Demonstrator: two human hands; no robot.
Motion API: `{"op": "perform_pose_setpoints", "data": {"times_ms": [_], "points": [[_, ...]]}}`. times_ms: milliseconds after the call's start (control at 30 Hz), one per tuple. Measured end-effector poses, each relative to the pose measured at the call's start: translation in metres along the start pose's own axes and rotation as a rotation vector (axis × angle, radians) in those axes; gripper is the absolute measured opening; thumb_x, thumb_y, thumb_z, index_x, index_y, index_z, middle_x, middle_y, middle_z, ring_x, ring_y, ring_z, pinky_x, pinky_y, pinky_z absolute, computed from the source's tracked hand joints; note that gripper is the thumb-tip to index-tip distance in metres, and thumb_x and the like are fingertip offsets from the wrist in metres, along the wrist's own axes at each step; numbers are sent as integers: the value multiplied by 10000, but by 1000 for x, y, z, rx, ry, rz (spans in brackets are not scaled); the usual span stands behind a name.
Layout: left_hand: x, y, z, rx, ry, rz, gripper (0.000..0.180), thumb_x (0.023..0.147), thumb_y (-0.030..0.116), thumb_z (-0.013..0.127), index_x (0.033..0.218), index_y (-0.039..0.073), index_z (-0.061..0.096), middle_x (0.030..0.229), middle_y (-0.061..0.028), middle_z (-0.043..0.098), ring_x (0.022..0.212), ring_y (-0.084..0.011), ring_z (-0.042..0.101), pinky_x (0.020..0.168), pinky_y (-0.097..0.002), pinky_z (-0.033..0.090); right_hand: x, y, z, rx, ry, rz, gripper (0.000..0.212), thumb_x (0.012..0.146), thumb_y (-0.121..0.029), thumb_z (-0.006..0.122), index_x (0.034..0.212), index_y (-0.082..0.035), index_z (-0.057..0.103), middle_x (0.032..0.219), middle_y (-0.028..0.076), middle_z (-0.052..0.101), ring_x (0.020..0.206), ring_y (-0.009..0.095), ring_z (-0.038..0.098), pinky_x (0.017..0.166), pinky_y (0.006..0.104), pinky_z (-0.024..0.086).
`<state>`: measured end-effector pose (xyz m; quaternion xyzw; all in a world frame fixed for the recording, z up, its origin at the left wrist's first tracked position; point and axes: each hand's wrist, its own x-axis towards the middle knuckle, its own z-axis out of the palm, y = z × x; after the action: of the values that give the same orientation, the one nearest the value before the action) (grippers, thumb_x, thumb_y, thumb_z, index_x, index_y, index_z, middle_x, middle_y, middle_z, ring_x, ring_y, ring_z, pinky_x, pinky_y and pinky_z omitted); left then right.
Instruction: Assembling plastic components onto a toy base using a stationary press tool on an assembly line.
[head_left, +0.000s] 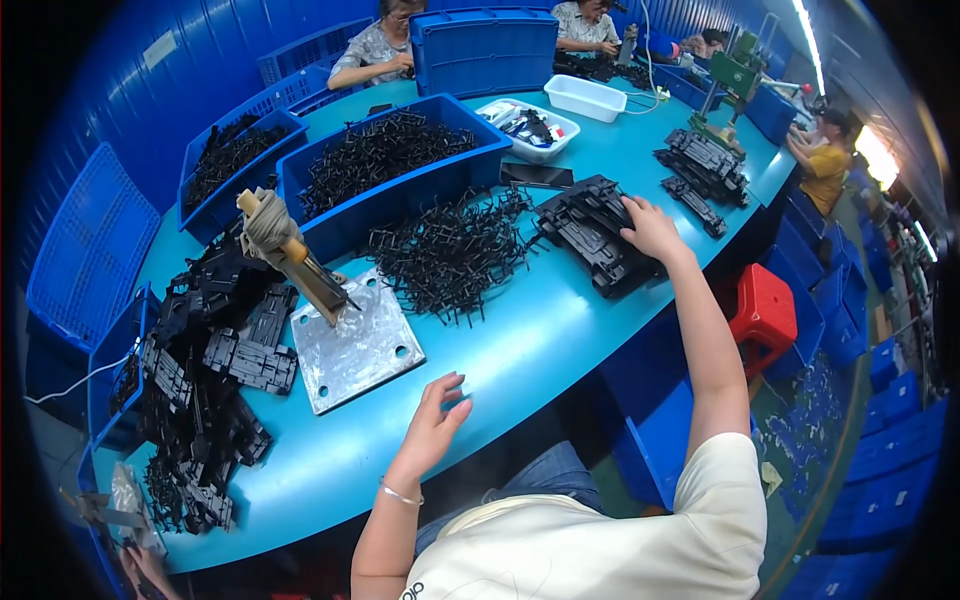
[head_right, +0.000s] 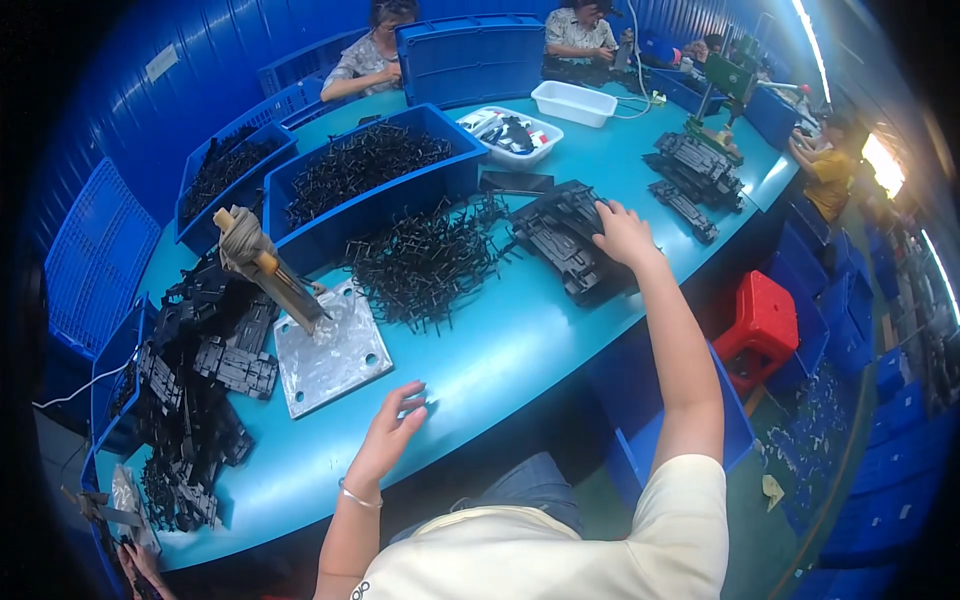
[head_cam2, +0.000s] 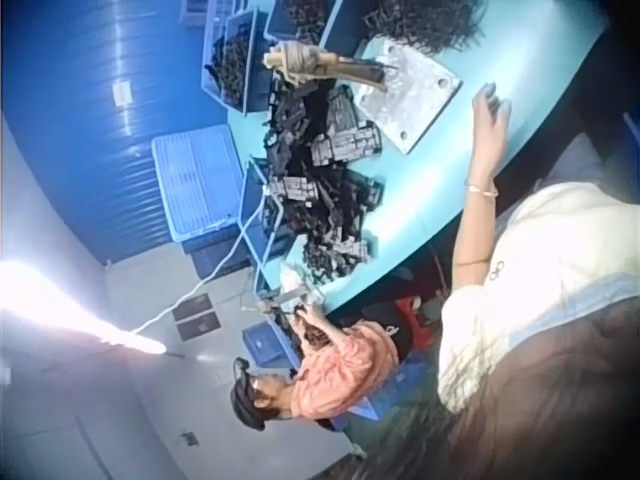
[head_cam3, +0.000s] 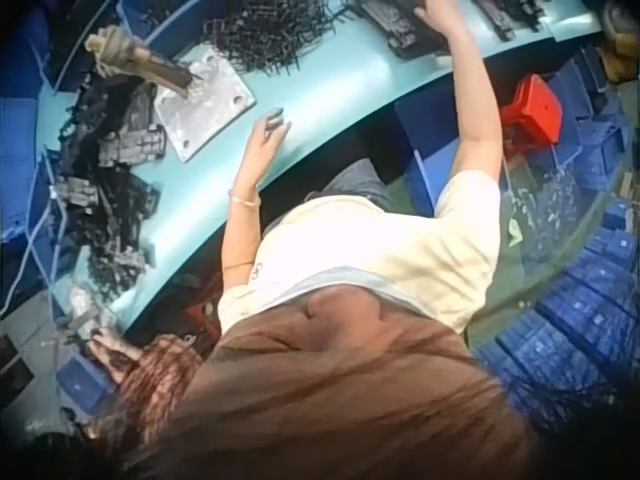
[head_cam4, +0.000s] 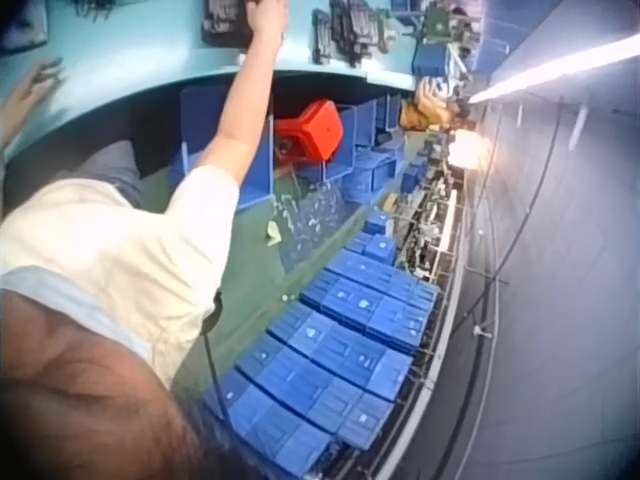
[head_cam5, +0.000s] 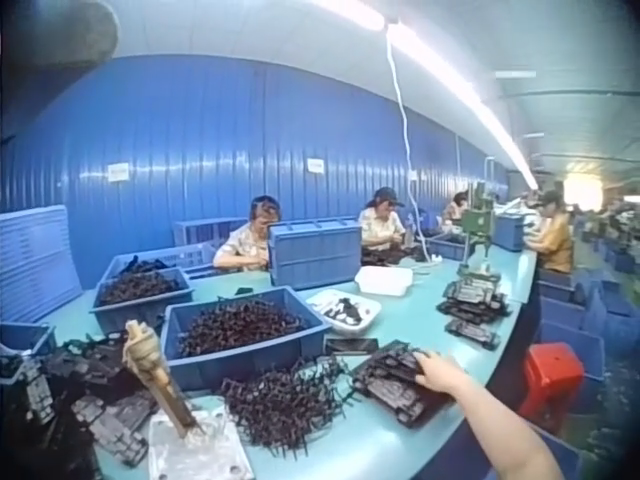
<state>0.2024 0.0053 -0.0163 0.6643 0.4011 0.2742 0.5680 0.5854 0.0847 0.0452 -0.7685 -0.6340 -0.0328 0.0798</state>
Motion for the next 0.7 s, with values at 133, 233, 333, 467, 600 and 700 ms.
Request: {"op": "perform_pose_setpoints", "data": {"times_ms": [133,233,333,467,600,700], "points": [[-16,-19,-44,55,235,-11,320,741,115,501,1037,24,422,996,-87,465,920,-171,451,761,-258,370,-11,-13,4,-69,186,40,470,674,-194,551,1096,-85,376,1123,133,372,1013,291,375,817,390,327],[-20,-42,-116,351,717,63,318,720,99,509,1015,8,437,1017,-119,453,943,-204,437,800,-286,340,-21,-21,9,-54,435,-83,407,664,-160,561,1032,-60,420,1062,132,422,1001,285,386,806,383,326],[-13,-52,-167,1259,1107,7,440,704,153,536,1086,18,367,1147,-175,335,1053,-305,329,846,-350,306,-34,-55,11,65,626,-283,286,615,-92,574,882,-52,481,935,104,479,934,262,426,776,365,332],[-2,-62,-167,1227,985,-475,517,689,248,555,1107,47,324,1182,-207,266,1062,-353,302,827,-383,319,-60,-95,50,286,456,-518,188,611,-75,551,788,-55,489,855,94,493,827,237,478,701,322,381],[-14,-74,-169,1238,940,-320,407,706,225,539,1023,25,381,1122,-216,318,936,-365,410,767,-353,369,-91,-135,77,452,171,-717,166,642,-54,546,802,-51,504,806,94,512,790,251,489,679,329,400],[-33,-65,-162,1107,965,-183,314,735,163,507,990,7,410,1076,-180,376,944,-315,422,776,-332,361,-78,-131,80,463,128,-645,148,649,-59,548,788,-37,505,783,107,513,753,255,503,634,322,413]]}}
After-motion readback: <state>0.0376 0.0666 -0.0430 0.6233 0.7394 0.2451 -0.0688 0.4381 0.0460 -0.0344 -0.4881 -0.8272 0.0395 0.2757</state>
